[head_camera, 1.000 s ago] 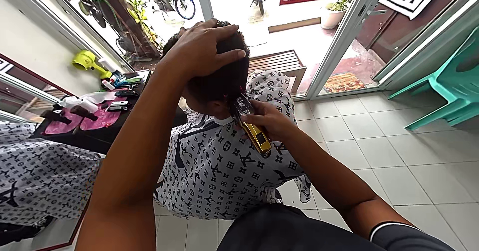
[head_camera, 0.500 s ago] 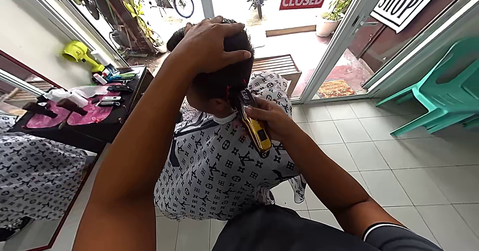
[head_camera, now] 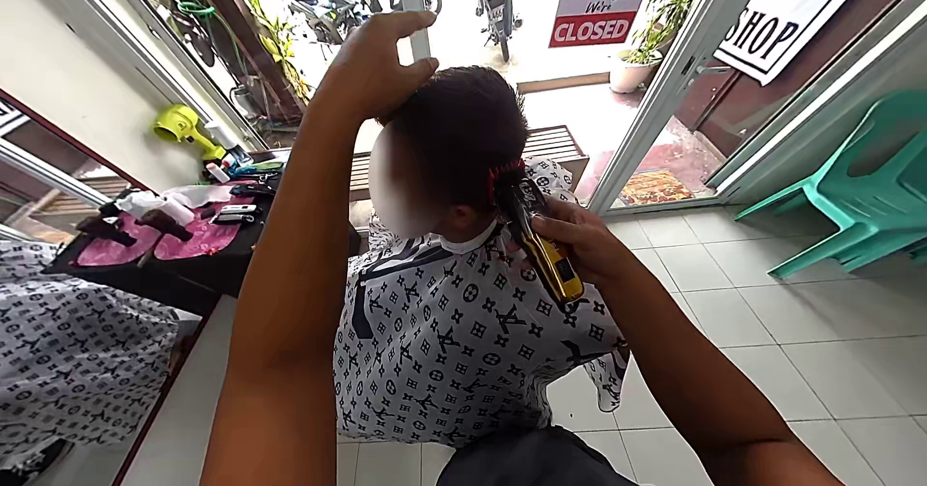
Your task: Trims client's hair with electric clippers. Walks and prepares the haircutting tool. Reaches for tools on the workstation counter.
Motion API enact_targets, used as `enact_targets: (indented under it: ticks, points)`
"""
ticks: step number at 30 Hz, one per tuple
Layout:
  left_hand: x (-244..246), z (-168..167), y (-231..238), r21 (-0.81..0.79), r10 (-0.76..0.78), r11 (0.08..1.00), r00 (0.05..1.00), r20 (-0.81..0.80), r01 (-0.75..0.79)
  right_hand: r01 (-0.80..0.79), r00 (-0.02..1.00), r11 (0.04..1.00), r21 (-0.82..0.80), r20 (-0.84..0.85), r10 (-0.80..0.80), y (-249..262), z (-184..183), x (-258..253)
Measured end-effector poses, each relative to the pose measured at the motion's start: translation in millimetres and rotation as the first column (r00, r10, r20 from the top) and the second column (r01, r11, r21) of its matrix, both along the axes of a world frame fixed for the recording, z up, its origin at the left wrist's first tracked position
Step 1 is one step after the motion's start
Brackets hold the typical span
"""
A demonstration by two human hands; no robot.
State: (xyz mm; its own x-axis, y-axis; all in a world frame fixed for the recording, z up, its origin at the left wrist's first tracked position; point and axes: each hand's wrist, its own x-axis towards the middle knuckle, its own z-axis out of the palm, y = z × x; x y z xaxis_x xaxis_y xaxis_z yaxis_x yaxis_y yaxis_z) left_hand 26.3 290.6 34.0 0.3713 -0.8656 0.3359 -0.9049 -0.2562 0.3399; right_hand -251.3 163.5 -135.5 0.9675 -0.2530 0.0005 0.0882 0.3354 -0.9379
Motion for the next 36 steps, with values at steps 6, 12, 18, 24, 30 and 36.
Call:
enact_targets:
  ticks: [6,12,18,24,30,36]
  points:
    - [-28,-8,14,-0.309,-0.219,0.916,0.964,0.153,0.257,0.19,0.91,0.37,-0.909,0.021,-0.415,-1,1,-44]
    - [-60,-32,-24,0.141,-0.468,0.884,0.852,0.237,0.446,0.22,0.972,0.97,-0.106,-0.064,-0.228,28,-11,-14]
    - [-55,-25,-35,0.335,-0.236,0.928,0.952,0.198,0.16,0.073,0.992,0.978,-0.196,-0.083,-0.091,8,-11,4]
    - [-53,-20,-24,0.219,-0.158,0.969,0.972,0.175,0.118,0.042,0.999,0.984,-0.17,-0.013,-0.045,6,-26,1]
    - [-50,-8,-14,0.235,-0.219,0.957,0.955,0.199,0.171,-0.062,0.998,0.994,0.093,0.006,0.061,68,-36,18]
    - [-44,-14,-18,0.309,-0.288,0.924,0.943,0.17,0.226,0.094,0.984,0.973,0.209,0.129,-0.122,98,-30,45]
